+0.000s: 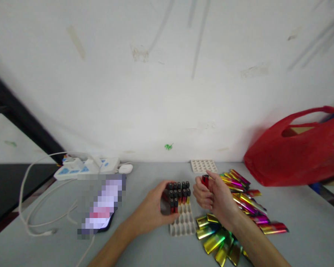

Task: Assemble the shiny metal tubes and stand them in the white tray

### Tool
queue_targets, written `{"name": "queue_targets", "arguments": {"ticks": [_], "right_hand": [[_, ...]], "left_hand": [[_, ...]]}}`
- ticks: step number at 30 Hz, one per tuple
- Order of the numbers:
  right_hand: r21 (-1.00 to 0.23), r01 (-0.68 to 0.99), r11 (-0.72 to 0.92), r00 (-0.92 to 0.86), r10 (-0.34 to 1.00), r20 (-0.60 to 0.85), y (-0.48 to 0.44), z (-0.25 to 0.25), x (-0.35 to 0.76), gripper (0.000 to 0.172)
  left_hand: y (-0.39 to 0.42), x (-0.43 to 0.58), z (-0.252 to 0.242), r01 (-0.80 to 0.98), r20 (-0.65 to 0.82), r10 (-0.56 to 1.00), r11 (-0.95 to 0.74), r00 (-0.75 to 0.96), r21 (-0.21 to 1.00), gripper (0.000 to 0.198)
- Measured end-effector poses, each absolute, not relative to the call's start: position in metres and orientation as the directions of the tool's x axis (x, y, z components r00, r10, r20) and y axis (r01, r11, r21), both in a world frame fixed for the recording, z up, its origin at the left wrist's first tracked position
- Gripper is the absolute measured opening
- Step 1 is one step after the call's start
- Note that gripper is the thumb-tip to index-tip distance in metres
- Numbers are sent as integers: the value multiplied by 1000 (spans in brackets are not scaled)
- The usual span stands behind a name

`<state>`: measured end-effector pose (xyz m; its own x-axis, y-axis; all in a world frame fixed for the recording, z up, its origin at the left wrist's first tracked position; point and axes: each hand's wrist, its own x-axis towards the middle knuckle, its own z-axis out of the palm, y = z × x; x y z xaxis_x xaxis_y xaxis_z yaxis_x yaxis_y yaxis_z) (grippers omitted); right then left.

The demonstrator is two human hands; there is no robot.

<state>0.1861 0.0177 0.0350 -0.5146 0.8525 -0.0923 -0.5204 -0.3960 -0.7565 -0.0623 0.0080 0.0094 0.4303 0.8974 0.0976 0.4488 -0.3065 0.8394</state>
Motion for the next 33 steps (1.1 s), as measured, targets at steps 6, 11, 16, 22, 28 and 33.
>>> {"name": "queue_targets", "arguments": {"ticks": [6, 11, 16, 22, 28, 33], "right_hand": [[-743, -535, -403, -514, 853, -92, 17, 33, 186, 57], [-749, -531, -396, -500, 860, -100, 17, 33, 185, 57], [-761, -511, -398, -503, 857, -111, 17, 33, 184, 58], [-767, -495, -409, -503, 854, -130, 16, 34, 184, 59], [-767, -497, -407, -494, 859, -136, 14, 36, 183, 60], [-757, -502, -418, -492, 858, -148, 13, 38, 182, 60]], "left_hand": [[9, -63, 6, 446, 103, 893, -315, 438, 838, 77], [9, -64, 4, 476, 94, 898, -314, 430, 822, 78], [8, -63, 5, 457, 107, 895, -320, 433, 830, 75], [7, -63, 7, 464, 106, 903, -312, 417, 829, 74], [7, -63, 8, 462, 116, 895, -329, 430, 824, 71], [6, -63, 8, 471, 129, 895, -341, 426, 813, 70]]}}
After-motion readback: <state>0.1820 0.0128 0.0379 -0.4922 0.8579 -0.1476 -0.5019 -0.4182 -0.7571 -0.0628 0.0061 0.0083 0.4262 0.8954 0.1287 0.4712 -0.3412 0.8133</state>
